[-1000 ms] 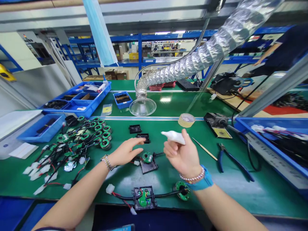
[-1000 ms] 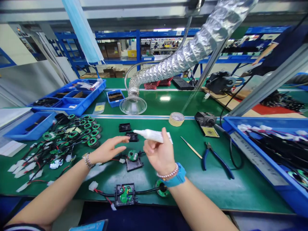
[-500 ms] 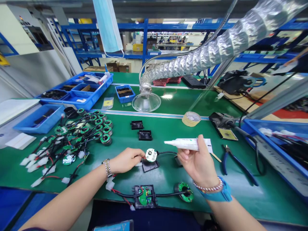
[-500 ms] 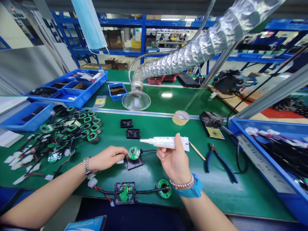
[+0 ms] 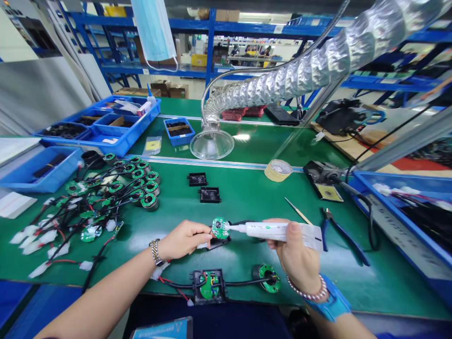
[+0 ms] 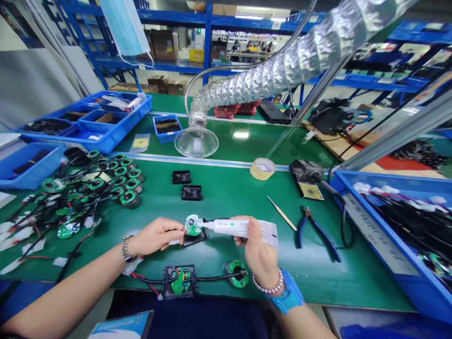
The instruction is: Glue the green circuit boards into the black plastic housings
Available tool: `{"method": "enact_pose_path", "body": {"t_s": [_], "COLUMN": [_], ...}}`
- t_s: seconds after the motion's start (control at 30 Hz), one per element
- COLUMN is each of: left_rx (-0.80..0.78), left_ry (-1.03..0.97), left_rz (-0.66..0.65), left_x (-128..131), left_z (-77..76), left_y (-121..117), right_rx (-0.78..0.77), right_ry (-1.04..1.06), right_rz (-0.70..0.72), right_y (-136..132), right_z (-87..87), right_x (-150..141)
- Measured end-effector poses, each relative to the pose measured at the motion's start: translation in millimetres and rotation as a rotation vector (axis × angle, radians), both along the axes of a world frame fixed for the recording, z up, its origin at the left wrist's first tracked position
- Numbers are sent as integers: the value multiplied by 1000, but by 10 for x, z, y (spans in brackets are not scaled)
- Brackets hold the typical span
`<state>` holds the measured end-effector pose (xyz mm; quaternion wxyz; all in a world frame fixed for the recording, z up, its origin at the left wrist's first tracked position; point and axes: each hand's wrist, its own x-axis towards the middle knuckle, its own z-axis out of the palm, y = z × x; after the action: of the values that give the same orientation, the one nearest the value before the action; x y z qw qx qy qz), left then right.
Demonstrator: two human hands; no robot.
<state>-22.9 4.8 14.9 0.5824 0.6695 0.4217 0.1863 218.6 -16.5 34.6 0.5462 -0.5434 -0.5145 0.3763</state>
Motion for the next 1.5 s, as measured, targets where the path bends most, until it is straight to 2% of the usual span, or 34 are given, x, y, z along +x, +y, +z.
{"method": "enact_pose_path", "body": {"t_s": [0.13,0.23,0.77,1.07,1.5], "left_rx": [188,247,277,220,140], "left_ry": [1,5,4,-10,-52], "left_rz": [-2,-21,-61,-57,-61], "left_x": [13,10,-4,1,8], "left_z": [28,10,1,-6,6], "left_y": [-23,-20,-16,-22,-19], "right_rx": [23,52,180,239,332], "right_ry": [-111,-110,-257,-270,-467], "right_rz": [-26,-33,-14,5,3], "right_y": [9,20,-60,-127,-207], "right_z": [14,4,-14,21,79], "right_x": [-19,-31,17,1,20]}}
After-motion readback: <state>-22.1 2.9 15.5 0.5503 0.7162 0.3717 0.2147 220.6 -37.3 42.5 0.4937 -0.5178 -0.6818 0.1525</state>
